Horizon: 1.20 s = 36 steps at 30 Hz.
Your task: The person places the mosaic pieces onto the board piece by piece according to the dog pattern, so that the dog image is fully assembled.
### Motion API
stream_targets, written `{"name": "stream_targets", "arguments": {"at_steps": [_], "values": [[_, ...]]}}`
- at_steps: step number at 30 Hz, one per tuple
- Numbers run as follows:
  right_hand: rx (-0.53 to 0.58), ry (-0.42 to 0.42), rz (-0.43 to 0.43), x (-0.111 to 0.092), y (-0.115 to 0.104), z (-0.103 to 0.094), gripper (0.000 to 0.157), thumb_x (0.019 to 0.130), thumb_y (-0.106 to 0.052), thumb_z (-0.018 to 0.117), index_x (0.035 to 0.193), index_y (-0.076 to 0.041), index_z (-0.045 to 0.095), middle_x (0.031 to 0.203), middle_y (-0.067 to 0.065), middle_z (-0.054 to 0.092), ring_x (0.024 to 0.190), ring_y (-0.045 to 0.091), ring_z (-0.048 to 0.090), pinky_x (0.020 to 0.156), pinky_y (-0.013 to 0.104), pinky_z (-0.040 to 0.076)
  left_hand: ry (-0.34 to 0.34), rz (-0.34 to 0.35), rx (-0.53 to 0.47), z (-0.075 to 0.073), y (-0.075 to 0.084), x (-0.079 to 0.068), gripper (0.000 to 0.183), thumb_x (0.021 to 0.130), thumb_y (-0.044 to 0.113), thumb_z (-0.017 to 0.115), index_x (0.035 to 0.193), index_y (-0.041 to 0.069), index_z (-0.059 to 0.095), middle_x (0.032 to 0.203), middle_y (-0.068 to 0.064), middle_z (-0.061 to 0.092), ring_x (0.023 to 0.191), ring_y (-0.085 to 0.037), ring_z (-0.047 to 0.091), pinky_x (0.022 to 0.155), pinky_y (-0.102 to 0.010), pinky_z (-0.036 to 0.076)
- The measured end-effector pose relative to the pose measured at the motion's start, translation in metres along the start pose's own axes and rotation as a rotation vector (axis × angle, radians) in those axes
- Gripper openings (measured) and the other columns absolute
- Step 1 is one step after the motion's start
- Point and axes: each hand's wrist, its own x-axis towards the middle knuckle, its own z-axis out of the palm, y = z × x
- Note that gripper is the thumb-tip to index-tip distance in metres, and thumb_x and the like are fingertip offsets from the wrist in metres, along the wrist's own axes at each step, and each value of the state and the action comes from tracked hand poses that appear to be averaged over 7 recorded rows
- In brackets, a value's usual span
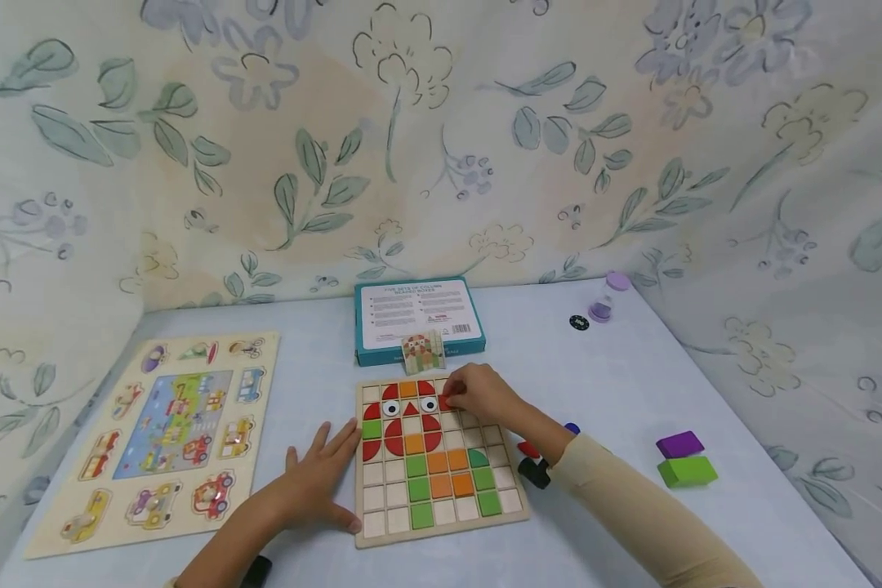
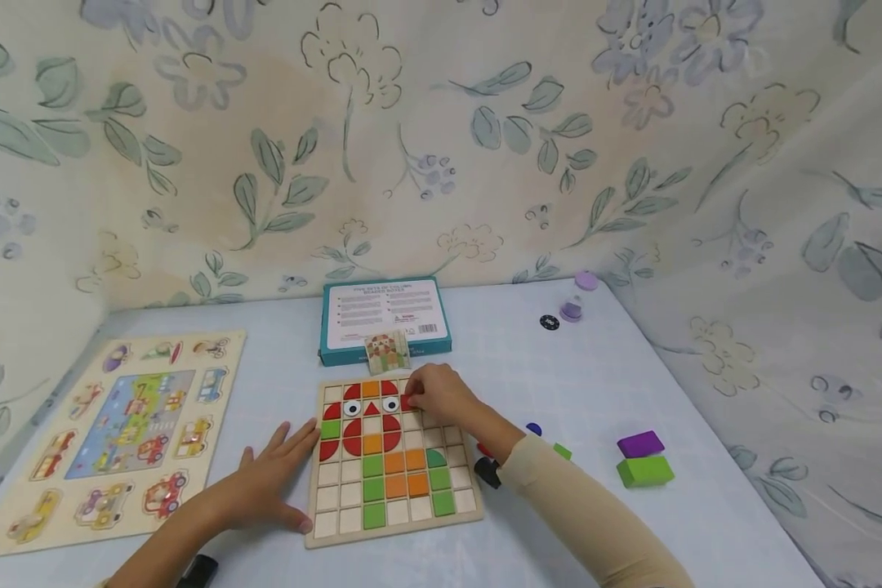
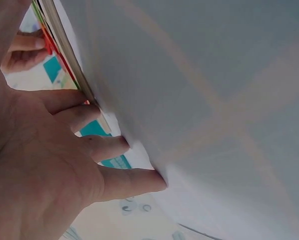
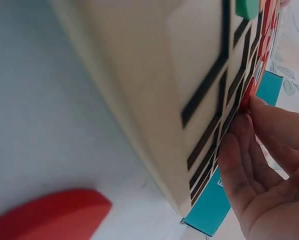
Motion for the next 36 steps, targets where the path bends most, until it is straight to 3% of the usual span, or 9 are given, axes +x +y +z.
{"name": "stream_targets", "arguments": {"at_steps": [6,9,11,14,21,26,29,31,36], "values": [[-0.120,0.009,-0.085,-0.005,-0.001,-0.002,0.012,0.082,-0.015,0.066,0.092,-0.010,0.071,0.089,-0.003,0.068,0.083,0.009,0.059,0.073,0.024,0.050,0.004,-0.009,0.020,0.001,0.001,0.001,0.119,0.045,0.052,0.082,0.144,0.017,0.025,0.152,0.000,0.014,0.137,-0.037,-0.002,0.091,-0.075,-0.002],[-0.175,0.036,-0.145,-0.010,-0.001,-0.013,0.017,0.083,-0.014,0.065,0.098,-0.008,0.070,0.093,-0.001,0.068,0.084,0.009,0.061,0.073,0.023,0.051,0.006,-0.019,0.025,0.002,0.001,0.002,0.120,0.045,0.051,0.083,0.144,0.016,0.025,0.152,-0.001,0.014,0.137,-0.037,-0.002,0.090,-0.075,-0.002],[-0.193,0.049,-0.130,-0.019,0.003,-0.025,0.018,0.084,-0.013,0.065,0.101,-0.009,0.069,0.092,-0.002,0.068,0.081,0.008,0.060,0.071,0.022,0.051,0.008,-0.017,0.029,0.002,0.001,0.003,0.120,0.045,0.051,0.083,0.144,0.016,0.025,0.152,-0.002,0.014,0.137,-0.037,-0.001,0.090,-0.075,-0.001],[-0.214,0.037,-0.064,-0.042,0.016,-0.045,0.018,0.082,-0.011,0.066,0.099,-0.010,0.069,0.088,-0.004,0.066,0.076,0.007,0.058,0.069,0.022,0.050,0.012,-0.006,0.034,0.001,0.001,0.003,0.121,0.045,0.052,0.082,0.144,0.015,0.024,0.152,-0.003,0.014,0.137,-0.039,-0.001,0.089,-0.076,-0.001],[-0.374,-0.084,0.253,-0.119,0.064,-0.069,0.020,0.077,-0.016,0.071,0.095,-0.011,0.064,0.086,-0.001,0.062,0.077,0.014,0.056,0.068,0.034,0.051,0.000,0.012,0.043,-0.001,0.001,0.003,0.121,0.045,0.053,0.082,0.144,0.014,0.024,0.152,-0.004,0.015,0.137,-0.039,-0.001,0.089,-0.076,-0.001],[-0.393,-0.013,0.267,-0.153,0.096,-0.057,0.023,0.074,-0.010,0.073,0.094,-0.009,0.063,0.083,0.001,0.060,0.076,0.016,0.055,0.070,0.035,0.051,-0.010,0.025,0.067,-0.008,0.002,0.002,0.121,0.046,0.054,0.081,0.144,0.015,0.023,0.152,-0.003,0.013,0.137,-0.039,-0.002,0.089,-0.076,-0.001],[-0.337,0.085,0.209,-0.153,0.096,-0.051,0.022,0.073,-0.007,0.073,0.092,-0.008,0.063,0.082,-0.001,0.061,0.077,0.015,0.057,0.071,0.033,0.052,-0.019,0.023,0.078,-0.011,0.003,0.002,0.122,0.045,0.054,0.081,0.145,0.015,0.022,0.152,-0.003,0.013,0.136,-0.039,-0.002,0.088,-0.076,-0.001],[-0.271,0.117,0.173,-0.143,0.082,-0.049,0.024,0.073,-0.007,0.074,0.095,-0.011,0.064,0.084,-0.004,0.062,0.082,0.014,0.059,0.074,0.032,0.052,-0.019,0.019,0.078,-0.011,0.003,0.002,0.122,0.045,0.054,0.081,0.145,0.015,0.022,0.152,-0.003,0.013,0.136,-0.040,-0.002,0.088,-0.076,0.000],[-0.159,0.048,-0.047,-0.097,0.024,-0.036,0.026,0.077,-0.013,0.072,0.102,-0.014,0.063,0.094,-0.009,0.061,0.092,0.013,0.058,0.079,0.028,0.051,-0.018,0.004,0.059,-0.001,0.003,0.002,0.122,0.044,0.053,0.082,0.144,0.015,0.024,0.152,-0.004,0.015,0.136,-0.040,0.000,0.088,-0.076,0.001]]}}
